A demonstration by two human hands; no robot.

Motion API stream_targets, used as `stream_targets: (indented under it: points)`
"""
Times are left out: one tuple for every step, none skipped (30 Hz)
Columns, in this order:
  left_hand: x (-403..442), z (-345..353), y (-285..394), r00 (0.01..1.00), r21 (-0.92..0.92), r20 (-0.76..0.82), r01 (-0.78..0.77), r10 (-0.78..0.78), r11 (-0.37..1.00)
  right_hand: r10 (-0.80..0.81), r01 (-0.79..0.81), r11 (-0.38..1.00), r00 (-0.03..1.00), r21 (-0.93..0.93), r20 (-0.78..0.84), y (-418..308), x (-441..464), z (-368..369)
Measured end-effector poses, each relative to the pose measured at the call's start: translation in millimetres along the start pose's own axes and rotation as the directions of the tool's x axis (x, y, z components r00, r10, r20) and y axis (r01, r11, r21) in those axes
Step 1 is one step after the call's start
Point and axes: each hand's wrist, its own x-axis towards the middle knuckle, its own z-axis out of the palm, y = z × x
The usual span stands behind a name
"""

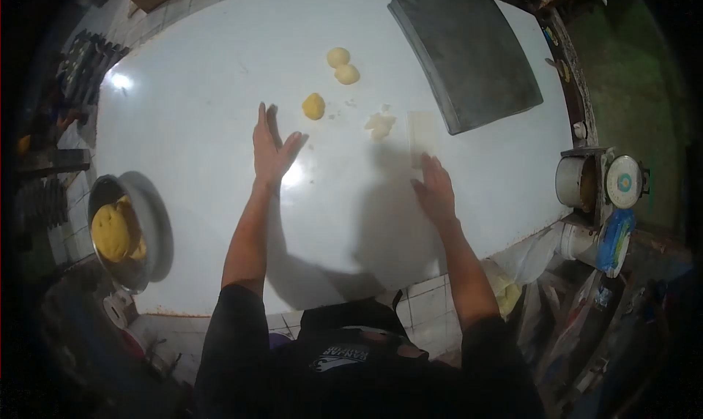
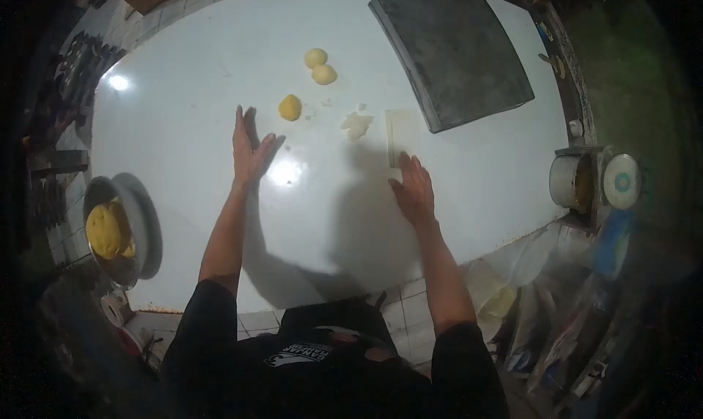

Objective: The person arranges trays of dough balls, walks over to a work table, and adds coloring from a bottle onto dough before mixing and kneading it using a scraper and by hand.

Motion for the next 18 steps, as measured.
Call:
stream_targets:
  points:
    - [13.5,13.8,-1.4,0.998,0.005,0.010,-0.064,0.064,0.998,-0.011,0.011,1.000,1.000,-0.009,-0.004,10.7,-6.0,-3.3]
    - [23.9,25.2,-2.1,0.992,0.012,0.018,-0.127,0.126,0.992,-0.007,0.007,1.000,1.000,-0.013,0.011,20.6,-10.1,-6.9]
    - [30.6,31.7,4.2,0.994,0.012,0.025,-0.110,0.110,0.994,0.006,-0.006,1.000,1.000,-0.004,0.018,25.7,-16.9,-13.0]
    - [36.1,35.9,14.1,0.985,0.106,0.093,-0.156,0.146,0.982,0.022,-0.022,1.000,0.999,0.007,0.023,30.2,-26.3,-18.3]
    - [41.7,42.3,20.0,0.969,0.194,0.163,-0.215,0.185,0.957,0.031,-0.031,0.999,0.999,0.009,0.030,32.9,-33.1,-23.0]
    - [47.2,49.6,21.5,0.962,0.170,0.178,-0.236,0.206,0.957,0.076,-0.077,0.997,0.996,0.009,0.038,33.8,-38.7,-27.2]
    - [48.8,60.2,11.2,0.961,0.172,0.181,-0.239,0.208,0.955,0.117,-0.118,0.993,0.992,0.009,0.045,35.5,-44.4,-30.5]
    - [47.0,71.9,-4.8,0.967,0.127,0.171,-0.212,0.190,0.969,0.111,-0.112,0.994,0.993,0.013,0.041,37.2,-51.9,-33.9]
    - [44.9,75.1,-11.7,0.973,0.084,0.157,-0.185,0.170,0.979,0.064,-0.065,0.996,0.998,0.053,0.019,38.6,-62.0,-37.4]
    - [43.6,70.3,5.7,0.974,0.092,0.146,-0.190,0.175,0.978,0.015,-0.015,0.996,1.000,0.092,-0.005,37.8,-71.6,-42.0]
    - [37.0,66.0,24.6,0.997,0.016,0.082,-0.013,0.011,1.000,0.004,-0.003,0.995,1.000,0.096,-0.009,35.6,-83.7,-46.0]
    - [28.1,61.5,42.9,0.987,-0.074,0.030,0.157,-0.155,0.985,0.026,-0.026,0.991,1.000,0.133,0.003,30.1,-94.8,-52.1]
    - [16.1,52.7,48.8,0.989,-0.073,0.018,0.148,-0.147,0.986,0.047,-0.049,0.984,0.999,0.169,0.013,27.1,-107.0,-57.9]
    - [1.8,38.7,49.3,0.987,-0.127,-0.071,0.131,-0.141,0.983,0.006,-0.007,0.980,1.000,0.198,0.004,29.3,-121.9,-59.4]
    - [-14.5,25.4,50.9,0.978,-0.179,-0.157,0.106,-0.135,0.978,-0.001,0.004,0.979,1.000,0.202,-0.011,29.3,-137.1,-64.8]
    - [-35.1,14.1,54.6,0.968,-0.142,-0.221,0.091,-0.122,0.986,0.001,-0.004,0.967,1.000,0.256,0.013,29.0,-153.1,-70.5]
    - [-61.3,3.1,57.7,0.954,-0.104,-0.280,0.079,-0.105,0.991,0.005,-0.016,0.950,0.999,0.311,0.038,28.7,-169.6,-76.0]
    - [-91.6,-5.4,62.1,0.936,0.061,-0.346,0.086,-0.059,0.994,0.023,-0.030,0.946,0.999,0.322,0.028,27.6,-186.7,-81.6]
